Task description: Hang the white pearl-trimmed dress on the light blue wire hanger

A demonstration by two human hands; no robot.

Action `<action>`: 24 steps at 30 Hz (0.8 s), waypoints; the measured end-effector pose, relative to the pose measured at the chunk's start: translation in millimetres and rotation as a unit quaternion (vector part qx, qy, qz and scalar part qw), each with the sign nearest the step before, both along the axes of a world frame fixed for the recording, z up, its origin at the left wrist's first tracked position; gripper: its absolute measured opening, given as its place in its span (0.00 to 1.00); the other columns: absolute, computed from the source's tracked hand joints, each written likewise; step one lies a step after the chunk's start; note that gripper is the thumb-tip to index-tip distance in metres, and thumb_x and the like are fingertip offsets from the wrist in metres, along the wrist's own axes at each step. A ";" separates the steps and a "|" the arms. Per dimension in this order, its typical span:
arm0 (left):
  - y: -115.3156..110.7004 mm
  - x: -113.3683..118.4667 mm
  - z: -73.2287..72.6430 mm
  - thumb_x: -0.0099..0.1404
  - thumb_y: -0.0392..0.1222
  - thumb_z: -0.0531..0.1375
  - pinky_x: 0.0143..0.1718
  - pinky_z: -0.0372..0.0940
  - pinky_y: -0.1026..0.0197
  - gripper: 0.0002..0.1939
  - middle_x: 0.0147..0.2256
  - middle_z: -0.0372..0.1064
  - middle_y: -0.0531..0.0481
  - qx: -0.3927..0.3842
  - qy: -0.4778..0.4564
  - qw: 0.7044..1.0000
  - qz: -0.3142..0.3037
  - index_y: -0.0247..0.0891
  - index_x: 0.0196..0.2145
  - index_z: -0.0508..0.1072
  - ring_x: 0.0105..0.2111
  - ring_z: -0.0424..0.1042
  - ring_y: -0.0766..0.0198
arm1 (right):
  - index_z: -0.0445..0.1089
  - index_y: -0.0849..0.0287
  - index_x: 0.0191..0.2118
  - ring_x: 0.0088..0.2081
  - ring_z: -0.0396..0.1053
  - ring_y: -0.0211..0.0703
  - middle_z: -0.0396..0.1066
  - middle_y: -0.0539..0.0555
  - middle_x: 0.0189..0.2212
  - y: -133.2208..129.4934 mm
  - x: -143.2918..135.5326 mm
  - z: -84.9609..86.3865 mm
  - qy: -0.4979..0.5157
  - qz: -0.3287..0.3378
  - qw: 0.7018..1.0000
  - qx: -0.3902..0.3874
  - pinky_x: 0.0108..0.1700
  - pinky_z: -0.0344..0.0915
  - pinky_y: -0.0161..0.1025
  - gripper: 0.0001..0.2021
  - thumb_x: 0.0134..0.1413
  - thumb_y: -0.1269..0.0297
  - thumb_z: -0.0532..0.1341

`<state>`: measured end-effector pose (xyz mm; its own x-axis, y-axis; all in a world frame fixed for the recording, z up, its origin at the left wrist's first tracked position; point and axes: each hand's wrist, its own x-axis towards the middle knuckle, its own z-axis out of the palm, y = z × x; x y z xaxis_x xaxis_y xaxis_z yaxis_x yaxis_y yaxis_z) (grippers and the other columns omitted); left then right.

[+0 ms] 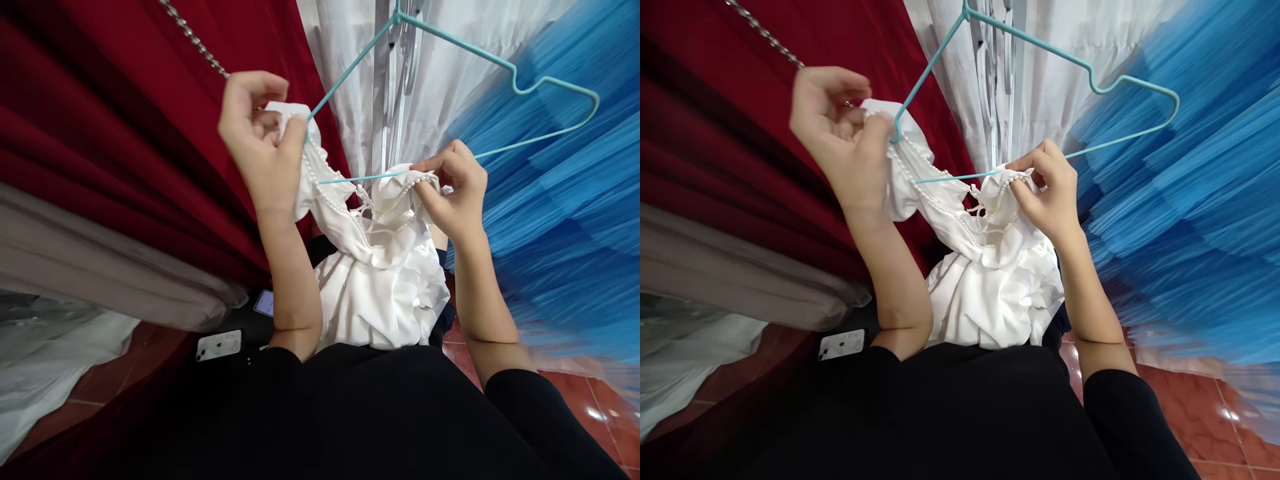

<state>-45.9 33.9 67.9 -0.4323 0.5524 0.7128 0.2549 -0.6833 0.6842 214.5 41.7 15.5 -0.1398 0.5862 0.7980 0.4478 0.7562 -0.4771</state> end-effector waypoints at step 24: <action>-39.3 85.4 -59.9 0.77 0.49 0.52 0.62 0.69 0.55 0.16 0.25 0.49 0.57 -0.090 -0.320 0.874 -0.353 0.43 0.31 0.56 0.33 0.72 0.67 | 0.77 0.47 0.42 0.35 0.69 0.44 0.69 0.51 0.36 -7.4 0.6 -11.2 0.041 -0.001 0.998 0.040 0.38 0.71 0.49 0.08 0.61 0.63 0.61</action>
